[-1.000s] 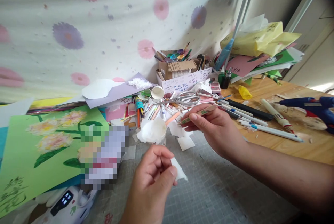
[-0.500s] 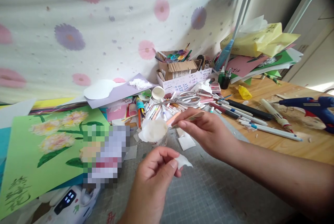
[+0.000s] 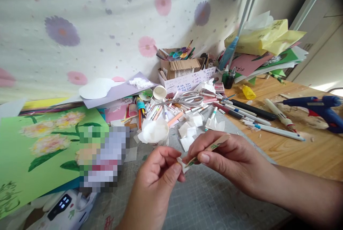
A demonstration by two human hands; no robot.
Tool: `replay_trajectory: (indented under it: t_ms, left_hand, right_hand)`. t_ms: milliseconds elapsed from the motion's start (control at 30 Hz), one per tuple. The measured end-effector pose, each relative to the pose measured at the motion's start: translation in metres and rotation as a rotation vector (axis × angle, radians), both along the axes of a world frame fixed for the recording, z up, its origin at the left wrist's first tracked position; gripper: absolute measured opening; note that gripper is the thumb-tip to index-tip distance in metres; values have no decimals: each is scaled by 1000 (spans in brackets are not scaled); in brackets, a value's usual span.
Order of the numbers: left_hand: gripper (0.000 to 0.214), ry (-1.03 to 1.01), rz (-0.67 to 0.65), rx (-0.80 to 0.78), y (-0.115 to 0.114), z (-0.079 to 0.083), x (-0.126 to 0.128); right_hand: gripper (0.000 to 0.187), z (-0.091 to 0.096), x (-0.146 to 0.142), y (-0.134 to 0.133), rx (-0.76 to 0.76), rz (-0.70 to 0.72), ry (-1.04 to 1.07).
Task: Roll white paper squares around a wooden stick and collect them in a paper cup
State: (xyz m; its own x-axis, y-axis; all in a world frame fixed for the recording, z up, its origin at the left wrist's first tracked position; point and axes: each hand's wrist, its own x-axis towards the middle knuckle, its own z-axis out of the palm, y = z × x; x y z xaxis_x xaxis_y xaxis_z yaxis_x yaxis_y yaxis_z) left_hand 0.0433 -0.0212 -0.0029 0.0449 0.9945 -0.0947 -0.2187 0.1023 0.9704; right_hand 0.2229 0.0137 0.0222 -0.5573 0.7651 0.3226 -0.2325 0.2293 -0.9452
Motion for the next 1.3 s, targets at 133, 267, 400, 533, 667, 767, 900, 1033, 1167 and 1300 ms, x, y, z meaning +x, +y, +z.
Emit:
replay_trajectory:
  t_ms: [133, 267, 400, 533, 667, 767, 900, 1033, 1167, 1300]
  left_hand:
    - [6, 8, -12, -11, -1, 1, 0]
    - [5, 7, -28, -15, -2, 0, 0]
    - [5, 12, -30, -13, -2, -1, 0]
    - [6, 10, -23, -24, 0, 0, 1]
    - [5, 5, -29, -15, -2, 0, 0]
    - [5, -5, -34, -21, -3, 0, -1]
    - [3, -67, -28, -24, -1, 1, 1]
    - [7, -86, -22, -45, -1, 4, 1]
    - [7, -32, -20, -58, -2, 4, 1]
    - [7, -1, -16, -55, -2, 5, 1]
  right_hand:
    - [7, -2, 1, 1, 53, -32, -35]
    - [8, -5, 3, 3, 27, -31, -32]
    - [8, -5, 3, 5, -11, 0, -9]
    - [7, -6, 4, 4, 14, 8, -22]
    - [7, -6, 4, 3, 0, -7, -18]
    - [6, -6, 4, 4, -34, -3, -15]
    - [6, -5, 4, 3, -36, 14, 16]
    - [7, -3, 4, 2, -23, 23, 24]
    - [7, -4, 3, 2, -24, 24, 11]
    - [13, -6, 4, 2, -44, -22, -44]
